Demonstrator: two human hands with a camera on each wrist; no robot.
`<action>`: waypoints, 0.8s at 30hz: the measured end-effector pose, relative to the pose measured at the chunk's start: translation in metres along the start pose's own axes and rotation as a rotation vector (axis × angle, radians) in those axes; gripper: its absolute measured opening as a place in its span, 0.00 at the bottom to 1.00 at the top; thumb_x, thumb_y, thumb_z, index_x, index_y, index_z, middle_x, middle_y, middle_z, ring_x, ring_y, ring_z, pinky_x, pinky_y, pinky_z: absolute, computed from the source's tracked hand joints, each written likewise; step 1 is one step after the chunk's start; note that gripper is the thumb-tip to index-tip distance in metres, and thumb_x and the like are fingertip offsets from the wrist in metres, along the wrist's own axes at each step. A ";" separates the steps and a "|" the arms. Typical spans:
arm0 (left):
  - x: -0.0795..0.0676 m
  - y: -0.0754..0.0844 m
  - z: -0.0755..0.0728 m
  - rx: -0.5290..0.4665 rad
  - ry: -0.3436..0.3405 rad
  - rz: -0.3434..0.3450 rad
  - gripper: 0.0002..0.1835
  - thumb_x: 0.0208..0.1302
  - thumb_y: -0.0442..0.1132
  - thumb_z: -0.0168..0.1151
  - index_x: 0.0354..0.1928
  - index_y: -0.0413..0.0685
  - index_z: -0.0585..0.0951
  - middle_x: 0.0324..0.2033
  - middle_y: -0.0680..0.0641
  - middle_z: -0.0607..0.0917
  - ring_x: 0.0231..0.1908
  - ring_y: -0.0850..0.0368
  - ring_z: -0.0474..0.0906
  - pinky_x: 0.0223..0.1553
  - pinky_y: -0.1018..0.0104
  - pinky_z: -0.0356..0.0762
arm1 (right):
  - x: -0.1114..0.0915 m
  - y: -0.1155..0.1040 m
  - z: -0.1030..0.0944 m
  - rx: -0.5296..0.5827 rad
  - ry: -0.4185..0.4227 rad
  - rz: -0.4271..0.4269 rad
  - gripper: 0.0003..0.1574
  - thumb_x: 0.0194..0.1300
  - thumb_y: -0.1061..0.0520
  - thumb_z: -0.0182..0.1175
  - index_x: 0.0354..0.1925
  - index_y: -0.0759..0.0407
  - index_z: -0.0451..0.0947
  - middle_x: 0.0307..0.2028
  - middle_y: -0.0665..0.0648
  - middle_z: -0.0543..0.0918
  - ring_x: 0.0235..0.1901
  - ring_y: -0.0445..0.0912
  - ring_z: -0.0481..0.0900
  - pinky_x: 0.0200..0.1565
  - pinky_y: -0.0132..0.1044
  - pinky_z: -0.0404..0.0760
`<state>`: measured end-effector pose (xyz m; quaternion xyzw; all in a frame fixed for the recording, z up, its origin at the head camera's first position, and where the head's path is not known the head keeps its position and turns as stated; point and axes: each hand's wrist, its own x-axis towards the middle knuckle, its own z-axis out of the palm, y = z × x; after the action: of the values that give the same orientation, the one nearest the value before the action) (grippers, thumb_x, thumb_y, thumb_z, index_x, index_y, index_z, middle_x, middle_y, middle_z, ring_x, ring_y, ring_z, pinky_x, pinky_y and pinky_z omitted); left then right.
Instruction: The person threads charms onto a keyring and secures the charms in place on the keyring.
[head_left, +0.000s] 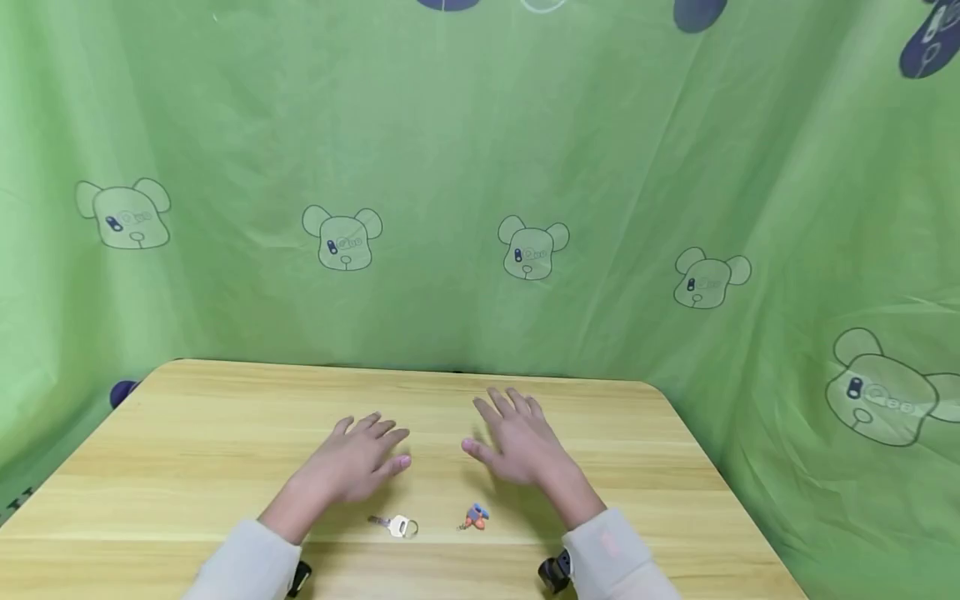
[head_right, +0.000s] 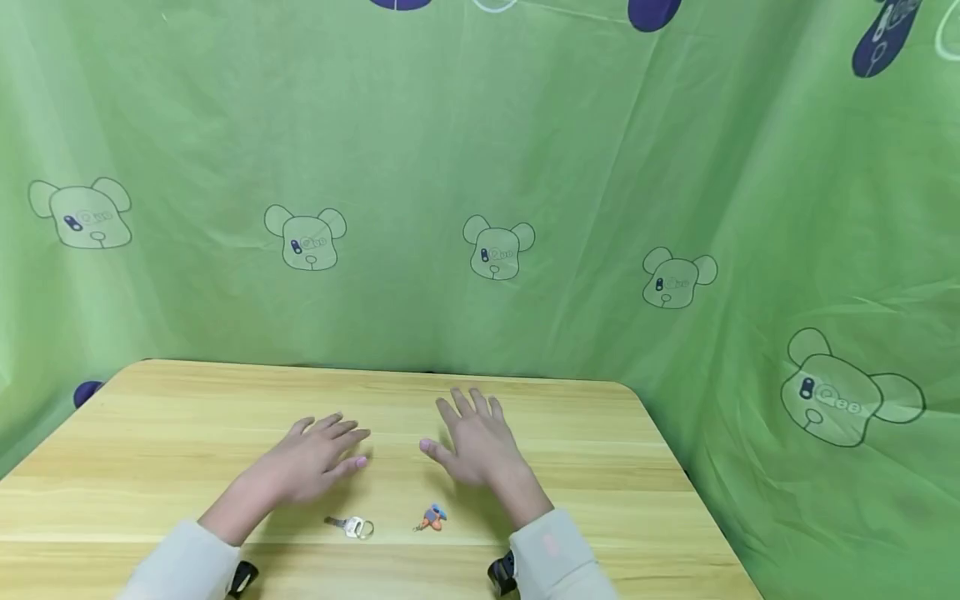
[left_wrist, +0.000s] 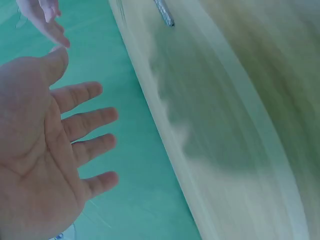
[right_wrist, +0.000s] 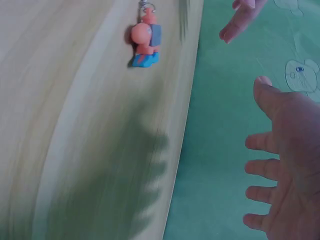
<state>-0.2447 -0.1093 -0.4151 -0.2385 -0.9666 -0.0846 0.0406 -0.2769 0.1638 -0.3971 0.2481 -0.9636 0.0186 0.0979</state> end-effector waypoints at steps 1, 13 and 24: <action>-0.002 0.000 0.000 -0.004 -0.006 0.014 0.34 0.69 0.66 0.36 0.66 0.54 0.69 0.65 0.44 0.68 0.67 0.42 0.57 0.65 0.38 0.48 | -0.001 -0.001 -0.001 0.004 -0.014 -0.015 0.49 0.63 0.23 0.40 0.70 0.51 0.60 0.70 0.60 0.58 0.69 0.61 0.52 0.66 0.59 0.50; -0.022 0.007 0.000 -0.171 -0.120 0.180 0.26 0.65 0.59 0.53 0.58 0.54 0.76 0.57 0.49 0.77 0.58 0.47 0.71 0.59 0.41 0.63 | -0.017 -0.014 0.006 -0.024 -0.179 -0.197 0.48 0.63 0.24 0.41 0.68 0.52 0.63 0.66 0.61 0.66 0.66 0.59 0.59 0.65 0.58 0.56; -0.038 0.013 0.009 -0.151 -0.129 0.337 0.20 0.62 0.55 0.60 0.54 0.59 0.78 0.49 0.59 0.79 0.48 0.59 0.75 0.49 0.52 0.73 | -0.040 -0.022 0.020 -0.124 -0.186 -0.416 0.43 0.64 0.25 0.42 0.64 0.50 0.67 0.57 0.54 0.75 0.58 0.51 0.71 0.57 0.53 0.69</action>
<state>-0.2050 -0.1137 -0.4270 -0.4041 -0.9046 -0.1334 -0.0258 -0.2359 0.1620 -0.4250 0.4354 -0.8960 -0.0840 0.0257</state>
